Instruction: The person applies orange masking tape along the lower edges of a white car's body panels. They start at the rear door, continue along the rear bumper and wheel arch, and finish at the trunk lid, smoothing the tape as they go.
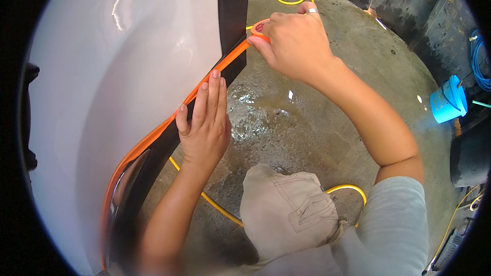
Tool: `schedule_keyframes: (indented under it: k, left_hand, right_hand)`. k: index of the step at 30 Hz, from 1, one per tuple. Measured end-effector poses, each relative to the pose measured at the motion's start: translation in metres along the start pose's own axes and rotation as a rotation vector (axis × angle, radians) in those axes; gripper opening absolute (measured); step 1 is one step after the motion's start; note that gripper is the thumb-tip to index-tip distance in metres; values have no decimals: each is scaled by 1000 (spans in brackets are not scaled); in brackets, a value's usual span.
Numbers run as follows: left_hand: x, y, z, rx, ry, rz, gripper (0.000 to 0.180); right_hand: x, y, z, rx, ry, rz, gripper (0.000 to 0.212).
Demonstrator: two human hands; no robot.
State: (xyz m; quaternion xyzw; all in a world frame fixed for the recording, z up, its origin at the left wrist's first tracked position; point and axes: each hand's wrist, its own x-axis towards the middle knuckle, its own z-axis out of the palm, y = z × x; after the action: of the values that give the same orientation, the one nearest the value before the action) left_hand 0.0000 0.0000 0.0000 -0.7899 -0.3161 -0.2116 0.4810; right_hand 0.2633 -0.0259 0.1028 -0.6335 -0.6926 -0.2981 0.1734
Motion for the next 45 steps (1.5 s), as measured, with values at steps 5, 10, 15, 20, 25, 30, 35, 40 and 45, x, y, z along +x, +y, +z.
schedule_keyframes:
  k: [5, 10, 15, 20, 25, 30, 35, 40, 45]
  left_hand:
    - [6, -2, -15, -117, -72, -43, 75]
    - [23, 8, -23, -224, -105, -75, 79]
    - [47, 17, -8, -201, -78, 42, 72]
    - [65, 28, 9, -63, -20, 110, 57]
    - [72, 31, 13, -36, 22, 100, 51]
    - [82, 30, 9, -95, 14, 129, 49]
    - [111, 17, 5, 37, -105, 307, 58]
    - [115, 5, -7, 28, -345, 457, 76]
    - [30, -44, -37, -51, -319, 290, 83]
  right_hand:
    - [6, -9, 17, 131, 53, 54, 39]
    - [8, -2, 20, 163, 36, 32, 39]
    - [9, 12, 27, 304, 71, -28, 39]
    - [17, 27, 33, 460, 19, -129, 33]
    - [19, 40, 42, 595, -93, -133, 29]
    - [30, 54, 99, 1123, -115, 243, 25]
    - [5, 15, 156, 1521, 123, 802, 33]
    - [-94, -46, 167, 1562, -14, 1180, 30]
    - [-165, -46, 139, 1378, -116, 1254, 24]
